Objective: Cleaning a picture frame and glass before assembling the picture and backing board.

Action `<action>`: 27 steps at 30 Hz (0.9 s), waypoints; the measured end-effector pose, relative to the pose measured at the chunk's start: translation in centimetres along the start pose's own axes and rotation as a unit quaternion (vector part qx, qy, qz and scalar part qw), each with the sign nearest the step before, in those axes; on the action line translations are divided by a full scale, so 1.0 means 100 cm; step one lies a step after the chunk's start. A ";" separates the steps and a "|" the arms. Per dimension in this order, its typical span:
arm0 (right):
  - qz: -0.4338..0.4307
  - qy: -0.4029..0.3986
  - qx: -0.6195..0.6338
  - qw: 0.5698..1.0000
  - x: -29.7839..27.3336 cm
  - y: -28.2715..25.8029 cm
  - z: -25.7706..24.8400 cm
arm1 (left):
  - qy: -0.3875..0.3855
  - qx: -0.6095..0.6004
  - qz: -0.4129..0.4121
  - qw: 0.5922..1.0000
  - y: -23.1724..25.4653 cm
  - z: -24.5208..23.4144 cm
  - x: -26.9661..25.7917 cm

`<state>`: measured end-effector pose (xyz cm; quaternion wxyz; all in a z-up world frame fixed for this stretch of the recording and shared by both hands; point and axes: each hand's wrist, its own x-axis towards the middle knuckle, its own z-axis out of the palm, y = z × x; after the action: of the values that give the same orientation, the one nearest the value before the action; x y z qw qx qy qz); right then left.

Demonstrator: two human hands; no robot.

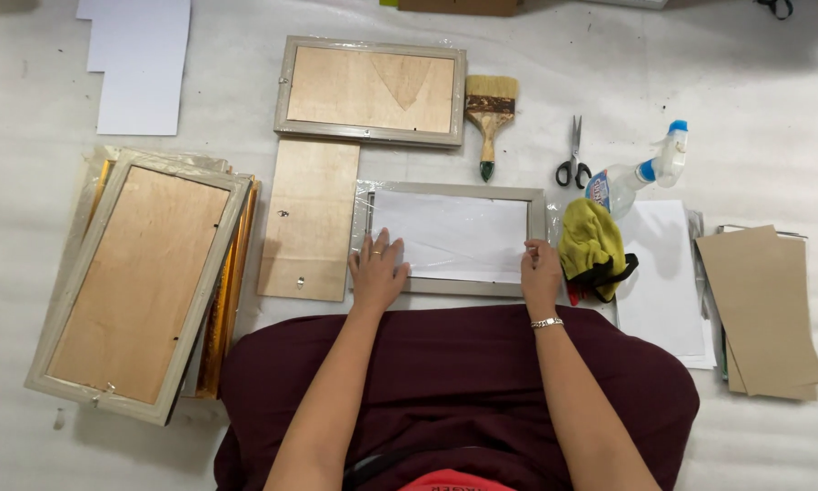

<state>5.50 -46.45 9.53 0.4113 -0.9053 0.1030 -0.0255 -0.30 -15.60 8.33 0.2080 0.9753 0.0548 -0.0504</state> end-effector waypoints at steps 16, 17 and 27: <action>-0.471 -0.102 -0.196 0.854 -0.055 -0.009 0.074 | 0.243 -0.194 -0.210 0.927 -0.023 -0.001 0.014; -0.463 -0.110 -0.236 0.847 -0.063 -0.020 0.071 | 0.246 -0.172 -0.175 0.938 -0.021 -0.002 0.012; -0.386 -0.131 -0.281 0.869 -0.067 -0.023 0.067 | 0.231 -0.067 0.036 0.970 -0.009 0.011 0.010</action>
<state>0.22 -38.65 7.06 0.1066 -0.9453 -0.3065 -0.0336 0.51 -15.19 6.84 0.2558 0.9458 0.0692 0.1878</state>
